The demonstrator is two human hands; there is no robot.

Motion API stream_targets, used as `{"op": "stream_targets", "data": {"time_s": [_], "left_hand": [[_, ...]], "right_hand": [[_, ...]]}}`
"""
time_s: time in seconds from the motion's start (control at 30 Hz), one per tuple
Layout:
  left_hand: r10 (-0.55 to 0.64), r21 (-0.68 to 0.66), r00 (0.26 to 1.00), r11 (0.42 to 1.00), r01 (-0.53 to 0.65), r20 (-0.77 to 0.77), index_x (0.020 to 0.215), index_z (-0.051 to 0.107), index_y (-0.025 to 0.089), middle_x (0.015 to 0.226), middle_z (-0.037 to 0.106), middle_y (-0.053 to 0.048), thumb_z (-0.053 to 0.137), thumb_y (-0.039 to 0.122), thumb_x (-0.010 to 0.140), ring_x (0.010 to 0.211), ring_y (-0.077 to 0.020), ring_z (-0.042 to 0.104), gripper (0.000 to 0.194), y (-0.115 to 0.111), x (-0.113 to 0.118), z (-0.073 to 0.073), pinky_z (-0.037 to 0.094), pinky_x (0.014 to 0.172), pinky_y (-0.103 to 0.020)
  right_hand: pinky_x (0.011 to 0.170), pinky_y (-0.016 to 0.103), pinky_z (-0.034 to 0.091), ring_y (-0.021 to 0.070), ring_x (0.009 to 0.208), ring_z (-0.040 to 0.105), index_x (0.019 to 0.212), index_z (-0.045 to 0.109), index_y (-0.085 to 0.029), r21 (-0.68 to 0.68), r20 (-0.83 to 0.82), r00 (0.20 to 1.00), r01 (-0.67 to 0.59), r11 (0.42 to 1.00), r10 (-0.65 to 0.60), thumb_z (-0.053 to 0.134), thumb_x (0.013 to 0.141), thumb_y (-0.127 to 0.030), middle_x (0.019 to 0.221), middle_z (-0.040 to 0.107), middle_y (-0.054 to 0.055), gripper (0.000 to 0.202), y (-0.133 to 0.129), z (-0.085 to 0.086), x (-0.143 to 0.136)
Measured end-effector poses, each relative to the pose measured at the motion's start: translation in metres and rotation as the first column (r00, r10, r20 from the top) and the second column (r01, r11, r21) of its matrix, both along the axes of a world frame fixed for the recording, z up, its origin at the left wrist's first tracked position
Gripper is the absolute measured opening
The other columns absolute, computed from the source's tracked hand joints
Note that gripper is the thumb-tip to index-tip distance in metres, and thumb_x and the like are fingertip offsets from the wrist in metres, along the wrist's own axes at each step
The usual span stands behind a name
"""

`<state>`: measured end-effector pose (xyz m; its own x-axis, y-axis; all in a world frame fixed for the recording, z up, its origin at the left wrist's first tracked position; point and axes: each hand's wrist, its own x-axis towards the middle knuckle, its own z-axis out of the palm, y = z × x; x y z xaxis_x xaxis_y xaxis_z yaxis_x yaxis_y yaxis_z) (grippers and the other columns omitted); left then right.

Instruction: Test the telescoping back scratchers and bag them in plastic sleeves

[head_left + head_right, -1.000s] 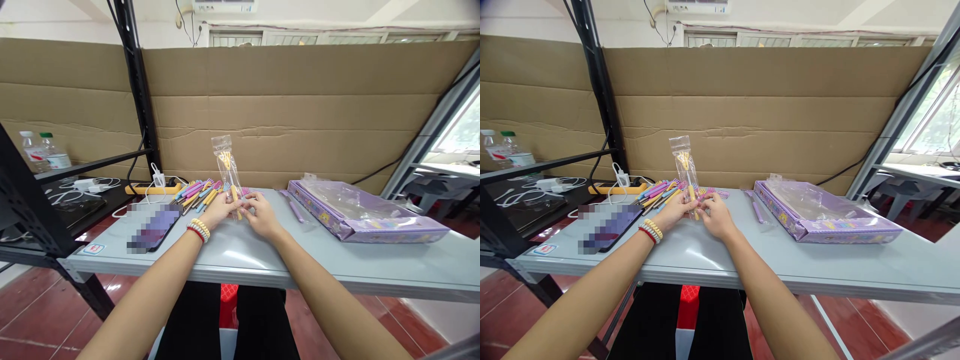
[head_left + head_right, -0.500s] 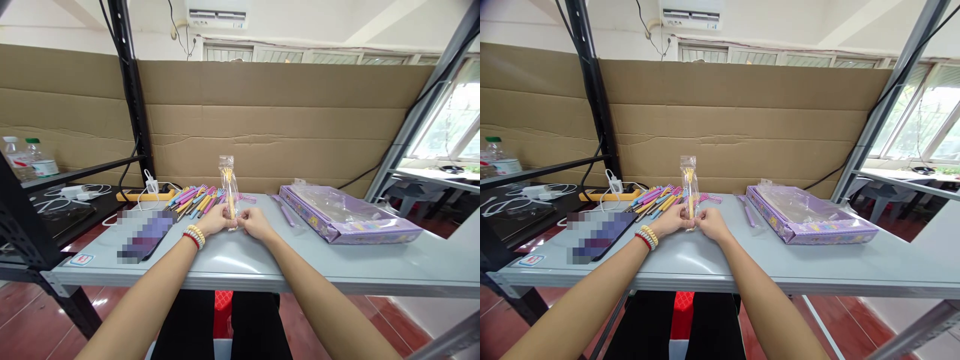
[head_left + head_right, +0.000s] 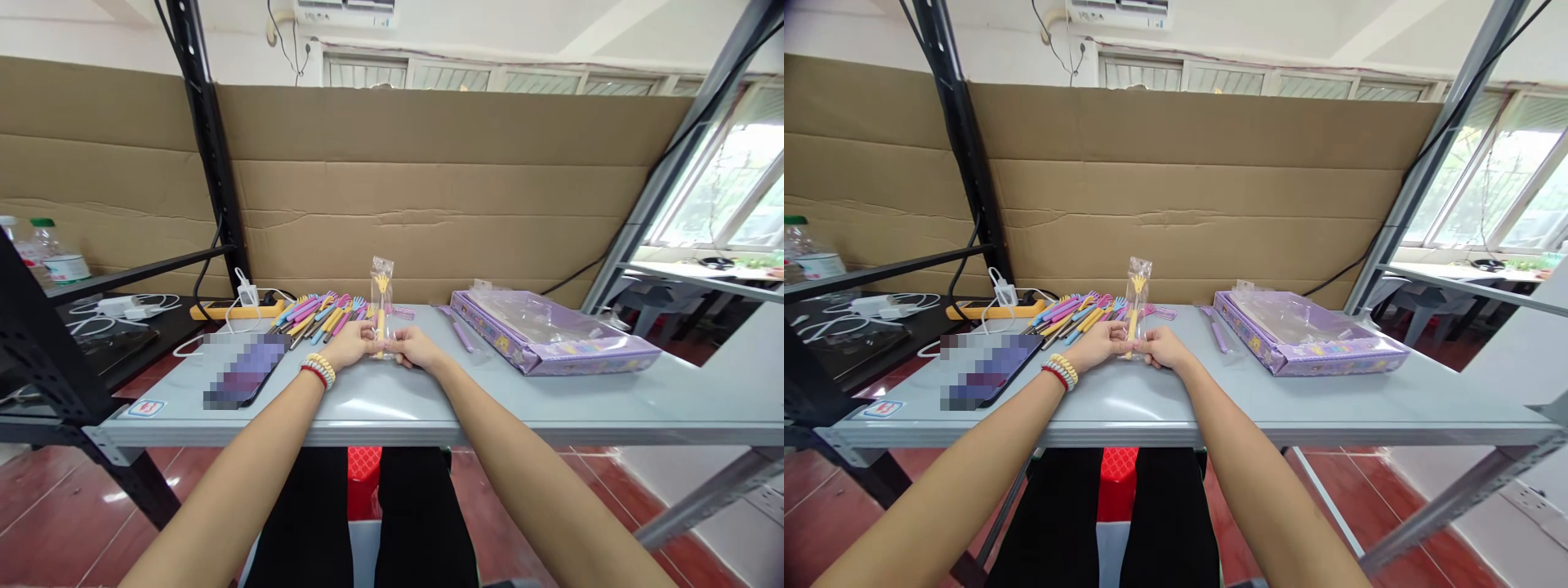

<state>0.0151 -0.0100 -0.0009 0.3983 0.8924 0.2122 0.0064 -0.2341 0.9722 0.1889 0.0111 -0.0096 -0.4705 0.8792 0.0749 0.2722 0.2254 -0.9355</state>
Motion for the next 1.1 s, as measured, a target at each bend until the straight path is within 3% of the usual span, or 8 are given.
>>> {"op": "stream_targets", "data": {"time_s": [0.17,0.3,0.5,0.7,0.83,0.97,1.1], "left_hand": [[-0.013,0.03,1.0,0.999,0.013,0.012,0.082,0.064,0.014,0.075,0.068,-0.005,0.087,0.026,0.049,0.068,-0.0143,0.063,0.041,0.005,0.003,-0.005,0.051,0.066,-0.027],[0.02,0.028,1.0,0.999,-0.02,-0.012,0.087,0.064,0.014,0.082,0.069,-0.007,0.085,0.023,0.051,0.072,-0.0165,0.064,0.043,0.004,0.003,-0.006,0.053,0.063,-0.028],[0.062,0.078,0.997,0.995,-0.058,-0.048,0.078,0.065,0.013,0.076,0.067,-0.005,0.082,0.022,0.054,0.067,-0.016,0.064,0.031,0.009,0.003,-0.009,0.053,0.058,-0.026],[0.056,0.017,0.998,0.998,-0.056,-0.003,0.075,0.061,0.012,0.061,0.06,0.0,0.081,0.019,0.057,0.055,-0.0129,0.06,0.028,0.01,0.006,-0.009,0.053,0.055,-0.027],[0.097,0.004,0.994,0.995,-0.097,-0.052,0.078,0.058,0.011,0.056,0.058,0.003,0.08,0.014,0.059,0.051,-0.0115,0.058,0.029,0.007,0.007,-0.004,0.052,0.054,-0.027],[0.116,0.014,0.988,0.993,-0.115,-0.105,0.08,0.058,0.011,0.054,0.058,0.003,0.079,0.013,0.061,0.049,-0.0111,0.057,0.028,0.005,0.007,-0.001,0.051,0.053,-0.026],[0.121,-0.005,0.991,0.993,-0.122,-0.058,0.081,0.058,0.011,0.058,0.059,0.003,0.076,0.013,0.064,0.05,-0.0097,0.056,0.025,0.005,0.009,-0.002,0.048,0.051,-0.023]], "right_hand": [[0.033,0.021,0.018,0.0061,0.027,0.031,0.054,0.048,-0.019,0.016,-0.013,1.0,0.014,1.0,-0.014,0.072,0.058,-0.052,0.029,0.041,-0.006,0.041,0.003,-0.006,-0.001],[0.032,0.022,0.016,0.0061,0.025,0.028,0.05,0.046,-0.02,-0.005,-0.078,0.997,0.022,1.0,-0.022,0.073,0.057,-0.051,0.028,0.039,-0.006,0.042,0.007,-0.01,-0.002],[0.031,0.022,0.019,0.0072,0.025,0.029,0.048,0.046,-0.02,-0.011,-0.134,0.989,0.061,0.998,-0.062,0.069,0.063,-0.049,0.027,0.038,-0.004,0.04,0.01,-0.012,-0.003],[0.031,0.023,0.019,0.0072,0.025,0.03,0.048,0.044,-0.021,0.004,-0.137,0.988,0.069,0.998,-0.068,0.066,0.066,-0.06,0.027,0.039,-0.003,0.049,0.009,-0.01,-0.004],[0.032,0.023,0.021,0.007,0.025,0.031,0.048,0.044,-0.02,0.035,-0.116,0.991,0.075,0.997,-0.071,0.061,0.07,-0.065,0.028,0.039,-0.003,0.053,0.009,-0.011,-0.003],[0.032,0.023,0.02,0.0069,0.025,0.03,0.048,0.043,-0.02,0.051,-0.099,0.993,0.062,0.997,-0.057,0.057,0.072,-0.069,0.027,0.039,-0.003,0.055,0.01,-0.013,-0.003],[0.032,0.022,0.019,0.0066,0.026,0.03,0.048,0.044,-0.02,0.053,-0.098,0.994,0.058,0.997,-0.053,0.059,0.07,-0.069,0.028,0.039,-0.003,0.055,0.011,-0.013,-0.002]]}}
